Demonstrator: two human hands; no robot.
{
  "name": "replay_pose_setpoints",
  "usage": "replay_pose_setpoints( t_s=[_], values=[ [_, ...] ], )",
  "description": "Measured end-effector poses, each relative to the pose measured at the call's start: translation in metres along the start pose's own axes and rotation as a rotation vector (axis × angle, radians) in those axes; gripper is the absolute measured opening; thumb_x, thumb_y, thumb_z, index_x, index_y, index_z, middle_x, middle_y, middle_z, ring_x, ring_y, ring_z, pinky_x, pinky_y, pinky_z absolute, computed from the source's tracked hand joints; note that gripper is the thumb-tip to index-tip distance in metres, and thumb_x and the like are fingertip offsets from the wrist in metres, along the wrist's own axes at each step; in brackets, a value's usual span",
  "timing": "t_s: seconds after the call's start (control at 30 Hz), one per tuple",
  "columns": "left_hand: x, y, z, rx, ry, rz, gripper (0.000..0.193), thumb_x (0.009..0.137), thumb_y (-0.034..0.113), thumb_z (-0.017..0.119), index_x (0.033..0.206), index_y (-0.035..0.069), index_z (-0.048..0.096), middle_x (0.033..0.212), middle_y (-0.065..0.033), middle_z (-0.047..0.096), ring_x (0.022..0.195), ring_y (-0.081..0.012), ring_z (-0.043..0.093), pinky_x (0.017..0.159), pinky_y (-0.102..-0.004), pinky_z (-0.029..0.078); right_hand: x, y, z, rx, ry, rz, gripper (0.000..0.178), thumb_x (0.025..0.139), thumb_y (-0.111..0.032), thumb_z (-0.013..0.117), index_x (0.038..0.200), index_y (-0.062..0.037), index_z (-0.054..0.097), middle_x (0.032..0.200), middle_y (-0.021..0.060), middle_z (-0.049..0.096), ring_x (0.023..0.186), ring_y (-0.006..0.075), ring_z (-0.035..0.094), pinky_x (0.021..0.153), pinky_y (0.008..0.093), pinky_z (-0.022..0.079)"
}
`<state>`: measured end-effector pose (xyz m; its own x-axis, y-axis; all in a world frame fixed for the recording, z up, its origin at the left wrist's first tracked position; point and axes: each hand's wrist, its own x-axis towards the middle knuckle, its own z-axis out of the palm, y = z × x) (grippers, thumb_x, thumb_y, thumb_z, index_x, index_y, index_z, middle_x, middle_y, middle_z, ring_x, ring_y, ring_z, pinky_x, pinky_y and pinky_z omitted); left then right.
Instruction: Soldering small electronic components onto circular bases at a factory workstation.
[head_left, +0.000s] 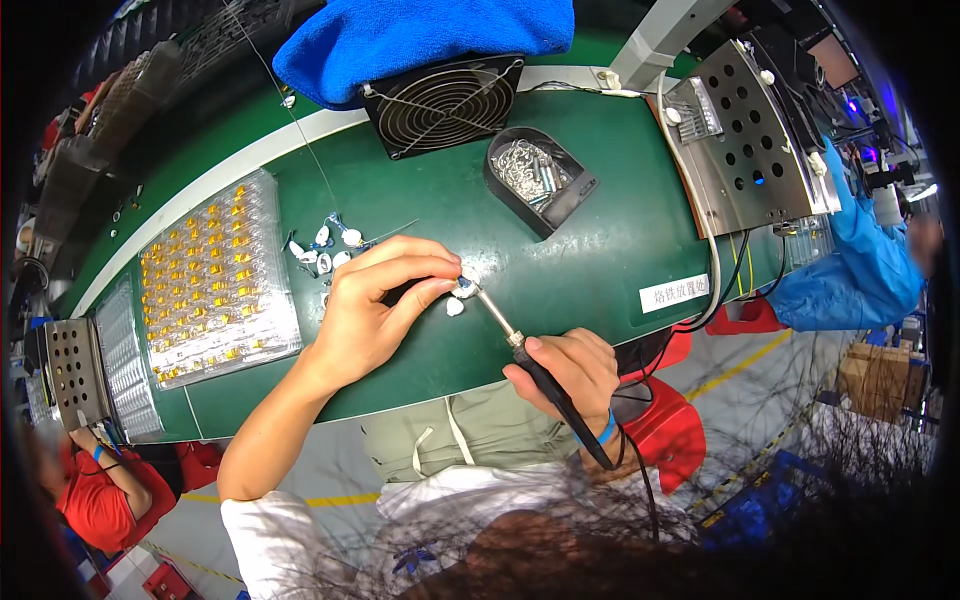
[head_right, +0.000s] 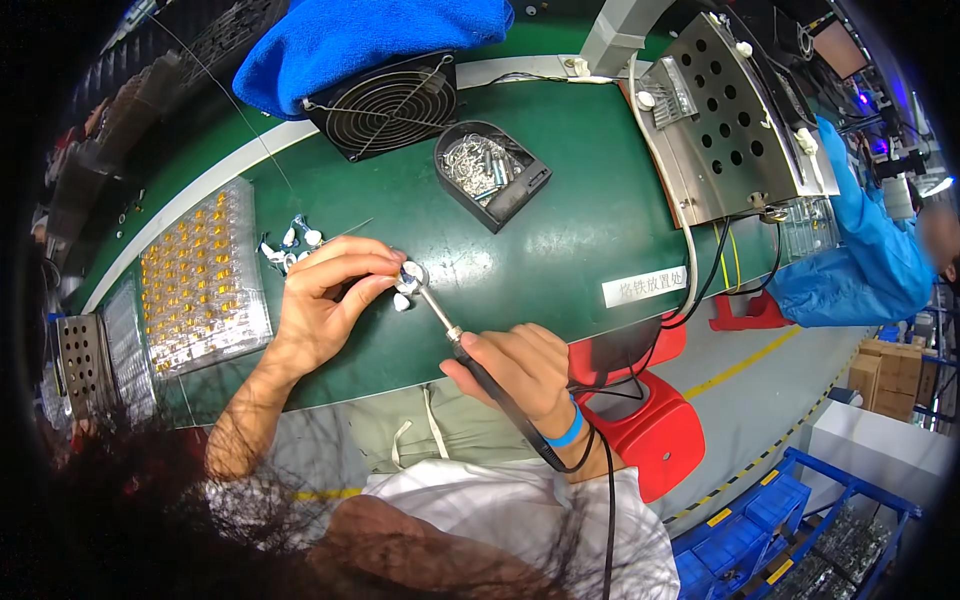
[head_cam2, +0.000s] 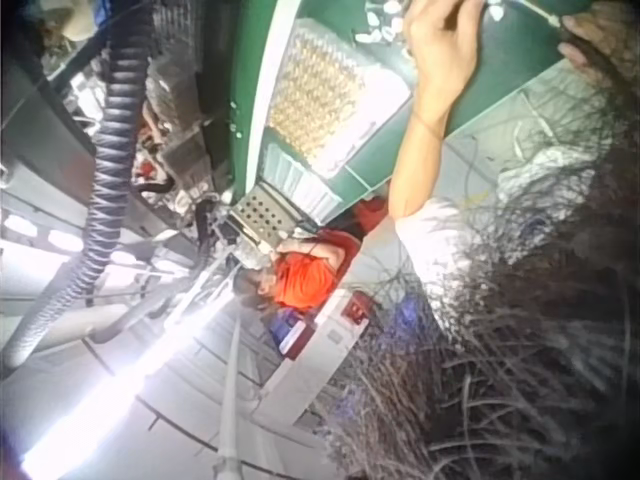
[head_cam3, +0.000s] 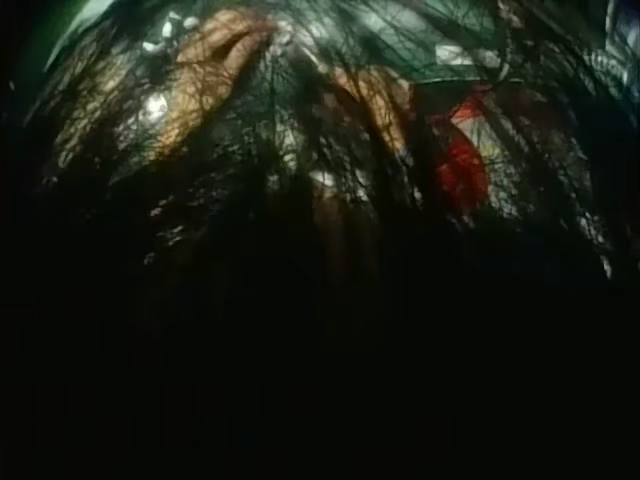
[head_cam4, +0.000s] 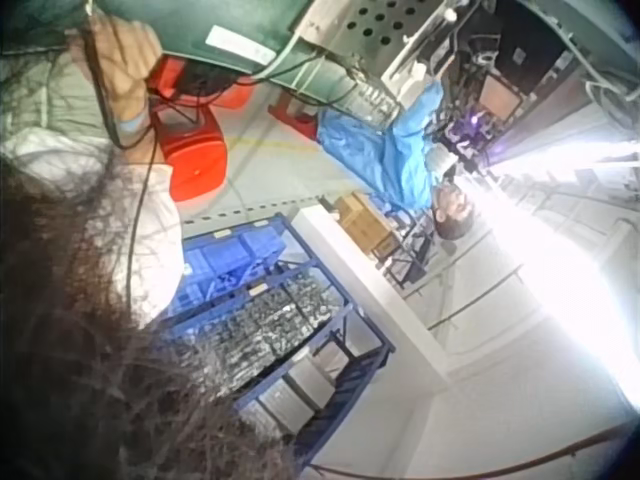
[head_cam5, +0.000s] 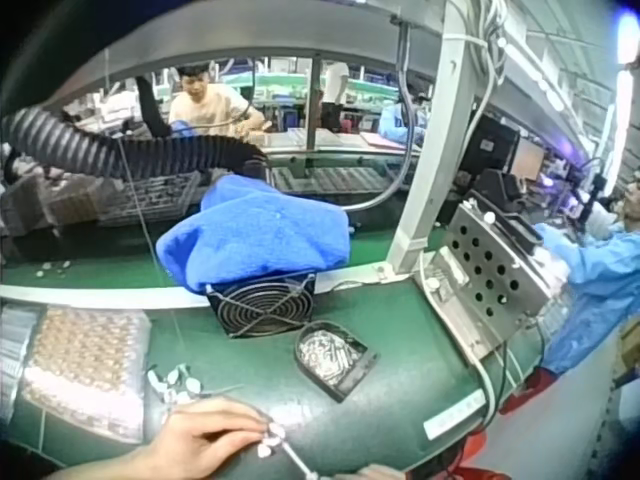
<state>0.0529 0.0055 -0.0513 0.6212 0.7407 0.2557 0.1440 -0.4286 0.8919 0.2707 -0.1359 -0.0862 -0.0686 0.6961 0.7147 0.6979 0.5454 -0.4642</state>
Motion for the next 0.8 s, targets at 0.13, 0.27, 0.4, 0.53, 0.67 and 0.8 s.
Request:
replay_pose_setpoints(
  t_s=[0.13, 0.27, 0.4, 0.53, 0.67, 0.8],
  values=[
    [0.0012, 0.0013, 0.0003, 0.057, 0.002, 0.039, 0.013, 0.091, -0.004, 0.073, 0.103, -0.001, 0.076, 0.108, -0.0121, 0.074, 0.099, -0.0237, 0.072, 0.087, -0.0322, 0.059, -0.0009, 0.0016, 0.0011, 0.009, 0.027, -0.011, 0.046, 0.079, -0.014, 0.09, 0.117, -0.002, 0.066, 0.082, 0.0126, 0.072, 0.058, 0.0239, 0.064, 0.053, 0.033, 0.048],
    [0.0038, 0.002, 0.0025, 0.114, 0.018, 0.099, 0.016, 0.091, -0.005, 0.074, 0.106, -0.002, 0.076, 0.107, -0.0117, 0.073, 0.094, -0.0238, 0.072, 0.081, -0.0337, 0.058, 0.0021, 0.0008, -0.0008, 0.005, 0.016, -0.002, 0.046, 0.079, -0.014, 0.09, 0.116, -0.0016, 0.066, 0.081, 0.0128, 0.072, 0.057, 0.0236, 0.063, 0.052, 0.0325, 0.047],
    [0.0041, 0.003, 0.0033, 0.106, 0.003, 0.09, 0.017, 0.09, -0.006, 0.074, 0.107, -0.002, 0.075, 0.108, -0.0112, 0.072, 0.095, -0.024, 0.071, 0.082, -0.0335, 0.058, 0.0019, 0.0025, 0.0, 0.036, 0.075, -0.01, 0.04, 0.079, -0.013, 0.09, 0.111, -0.0004, 0.069, 0.081, 0.0083, 0.072, 0.059, 0.0202, 0.064, 0.05, 0.0301, 0.046],
    [0.0034, 0.0017, 0.0029, 0.065, -0.003, 0.061, 0.018, 0.089, -0.005, 0.075, 0.107, -0.002, 0.076, 0.108, -0.0111, 0.072, 0.097, -0.0241, 0.07, 0.083, -0.0336, 0.058, 0.0015, 0.0031, -0.0001, 0.043, 0.079, -0.005, 0.04, 0.079, -0.013, 0.09, 0.11, -0.0001, 0.069, 0.081, 0.0083, 0.072, 0.06, 0.0204, 0.065, 0.051, 0.0301, 0.047],
    [0.0035, -0.0005, 0.0048, 0.087, 0.017, 0.102, 0.02, 0.086, -0.006, 0.077, 0.105, -0.001, 0.076, 0.105, -0.0112, 0.073, 0.098, -0.0253, 0.07, 0.084, -0.0349, 0.057, 0.0027, 0.002, 0.0, 0.038, 0.075, 0.0, 0.04, 0.078, -0.013, 0.09, 0.11, -0.0005, 0.069, 0.081, 0.0077, 0.072, 0.06, 0.0198, 0.065, 0.051, 0.0298, 0.047],
    [0.0065, 0.004, 0.0051, 0.205, 0.06, 0.217, 0.022, 0.081, -0.005, 0.081, 0.102, -0.001, 0.075, 0.102, -0.0117, 0.074, 0.099, -0.0279, 0.07, 0.084, -0.0366, 0.057, 0.0022, -0.0001, -0.0031, 0.028, 0.006, 0.019, 0.044, 0.078, -0.013, 0.091, 0.114, -0.0011, 0.068, 0.083, 0.0125, 0.072, 0.06, 0.0242, 0.066, 0.053, 0.0326, 0.049]
  ],
)
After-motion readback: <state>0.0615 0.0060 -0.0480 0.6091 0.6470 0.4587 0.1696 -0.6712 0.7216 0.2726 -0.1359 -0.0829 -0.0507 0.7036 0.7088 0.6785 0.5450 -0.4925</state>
